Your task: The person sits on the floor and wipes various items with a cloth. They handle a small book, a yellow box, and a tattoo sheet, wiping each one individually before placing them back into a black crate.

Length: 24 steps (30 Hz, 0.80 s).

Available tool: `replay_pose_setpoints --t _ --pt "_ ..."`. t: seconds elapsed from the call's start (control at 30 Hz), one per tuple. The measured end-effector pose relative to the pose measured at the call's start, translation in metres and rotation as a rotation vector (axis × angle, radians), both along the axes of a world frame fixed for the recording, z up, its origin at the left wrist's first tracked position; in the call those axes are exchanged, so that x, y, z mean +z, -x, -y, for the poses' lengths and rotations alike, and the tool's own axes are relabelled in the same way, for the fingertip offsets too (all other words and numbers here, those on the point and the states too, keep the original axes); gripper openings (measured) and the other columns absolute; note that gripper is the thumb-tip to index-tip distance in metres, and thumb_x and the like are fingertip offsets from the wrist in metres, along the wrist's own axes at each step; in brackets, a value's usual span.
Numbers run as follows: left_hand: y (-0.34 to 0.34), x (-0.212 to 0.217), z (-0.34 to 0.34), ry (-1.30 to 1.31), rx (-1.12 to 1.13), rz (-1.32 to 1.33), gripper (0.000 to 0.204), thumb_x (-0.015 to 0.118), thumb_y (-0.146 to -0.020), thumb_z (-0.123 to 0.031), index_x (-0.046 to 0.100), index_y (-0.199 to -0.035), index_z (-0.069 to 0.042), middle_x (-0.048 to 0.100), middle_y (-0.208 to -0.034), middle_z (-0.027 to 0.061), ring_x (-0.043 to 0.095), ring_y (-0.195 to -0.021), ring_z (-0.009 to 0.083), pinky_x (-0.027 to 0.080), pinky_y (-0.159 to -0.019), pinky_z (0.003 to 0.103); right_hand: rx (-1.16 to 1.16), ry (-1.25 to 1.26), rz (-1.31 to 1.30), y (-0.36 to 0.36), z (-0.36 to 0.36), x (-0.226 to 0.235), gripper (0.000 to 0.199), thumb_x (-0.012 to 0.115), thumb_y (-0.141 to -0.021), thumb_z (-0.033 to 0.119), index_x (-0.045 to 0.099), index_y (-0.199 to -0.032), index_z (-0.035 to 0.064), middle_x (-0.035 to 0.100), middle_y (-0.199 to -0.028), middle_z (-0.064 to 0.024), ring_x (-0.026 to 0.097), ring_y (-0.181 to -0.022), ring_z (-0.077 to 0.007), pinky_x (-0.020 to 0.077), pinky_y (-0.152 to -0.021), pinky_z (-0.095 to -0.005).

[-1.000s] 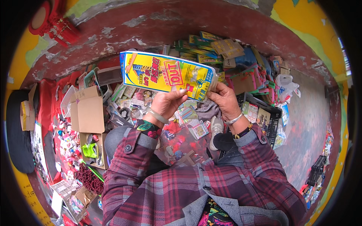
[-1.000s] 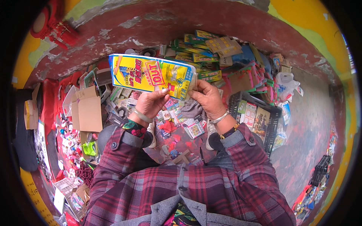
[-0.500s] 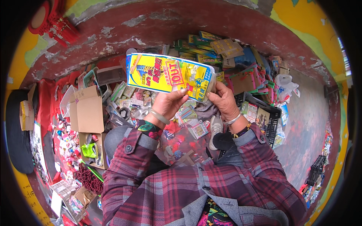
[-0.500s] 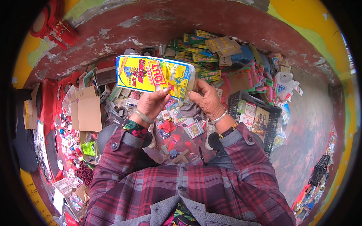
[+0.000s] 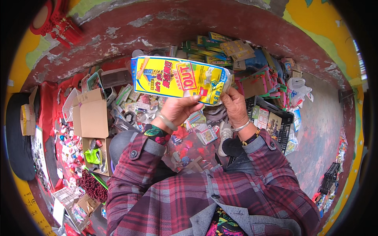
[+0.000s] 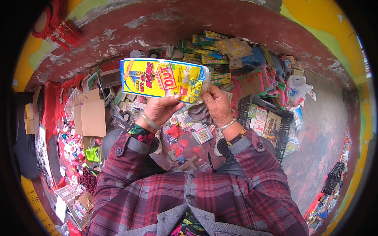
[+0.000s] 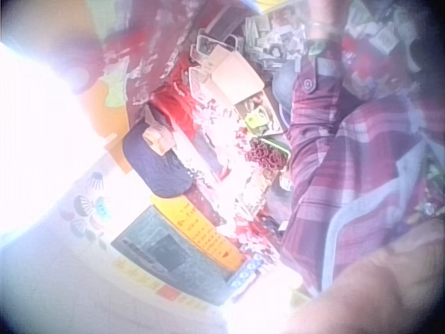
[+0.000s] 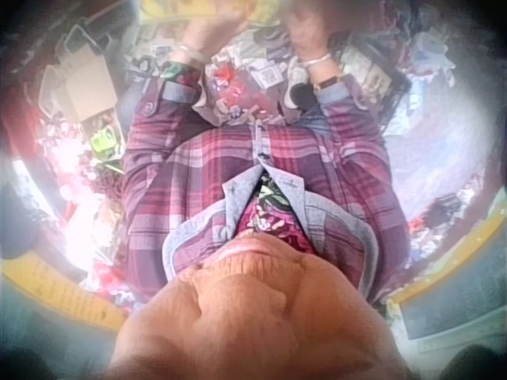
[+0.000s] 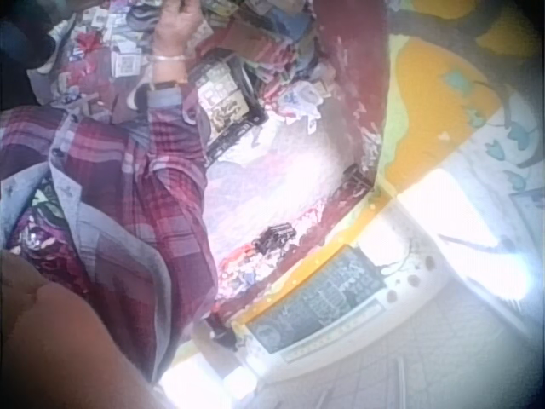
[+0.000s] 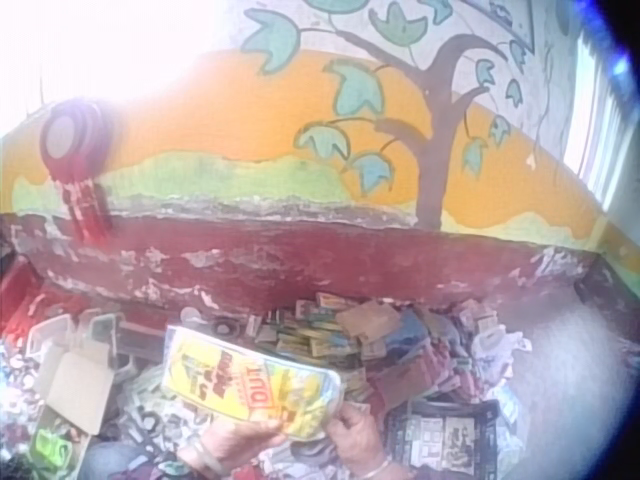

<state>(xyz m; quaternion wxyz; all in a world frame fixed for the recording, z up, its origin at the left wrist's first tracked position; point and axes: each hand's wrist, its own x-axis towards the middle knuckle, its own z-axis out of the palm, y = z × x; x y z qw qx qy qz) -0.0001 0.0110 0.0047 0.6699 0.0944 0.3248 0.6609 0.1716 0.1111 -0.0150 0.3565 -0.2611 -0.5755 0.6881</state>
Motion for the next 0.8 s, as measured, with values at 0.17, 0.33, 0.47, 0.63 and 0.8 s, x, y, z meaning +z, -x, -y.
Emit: replay_pose_setpoints --t 0.17,0.33,0.47,0.63,0.8 --pt "-0.005 -0.001 -0.002 0.015 -0.02 -0.013 0.036 0.057 -0.083 0.004 0.049 -0.119 -0.001 0.059 -0.11 0.0096 0.062 -0.095 0.0194 0.056 -0.075 0.027 -0.021 0.059 0.008 -0.002 -0.004 -0.003 0.027 0.062 -0.088 0.022 0.063 -0.102 -0.0008 0.063 -0.091 -0.0008 0.053 -0.082 -0.0058 0.0421 -0.074 -0.0211" --pt "-0.005 -0.003 -0.002 -0.003 0.067 -0.15 0.033 0.059 -0.082 0.002 0.052 -0.114 -0.001 0.062 -0.104 0.0092 0.062 -0.091 0.0187 0.055 -0.071 0.028 0.071 0.06 0.084 -0.006 -0.016 -0.016 0.029 0.063 -0.087 0.021 0.061 -0.106 -0.001 0.064 -0.094 -0.0012 0.056 -0.085 -0.0068 0.044 -0.076 -0.0215" --pt "0.013 -0.013 0.0 0.08 0.136 -0.242 0.028 0.061 -0.082 0.0 0.056 -0.109 0.002 0.064 -0.098 0.0094 0.064 -0.081 0.0181 0.054 -0.067 0.028 0.213 0.103 0.294 -0.012 -0.038 -0.008 0.035 0.064 -0.085 0.017 0.058 -0.113 -0.0032 0.062 -0.095 -0.0038 0.056 -0.082 -0.0076 0.0451 -0.072 -0.0228" --pt "0.028 -0.024 0.001 0.063 -0.043 -0.866 0.026 0.061 -0.082 -0.002 0.056 -0.105 0.007 0.064 -0.086 0.0114 0.065 -0.071 0.0207 0.055 -0.061 0.03 -0.054 -0.148 0.329 -0.041 -0.074 -0.009 0.044 0.067 -0.082 0.017 0.054 -0.118 -0.0043 0.061 -0.099 -0.0067 0.058 -0.081 -0.0115 0.0477 -0.073 -0.0245" --pt "0.01 0.012 0.0 0.079 -0.348 -0.868 0.038 0.062 -0.073 0.001 0.055 -0.11 0.002 0.064 -0.087 0.0087 0.063 -0.071 0.0179 0.052 -0.06 0.028 0.486 -0.423 0.602 -0.036 -0.059 0.006 0.042 0.069 -0.075 0.027 0.062 -0.107 0.0017 0.065 -0.093 -0.0095 0.06 -0.084 -0.0137 0.0467 -0.073 -0.0276"
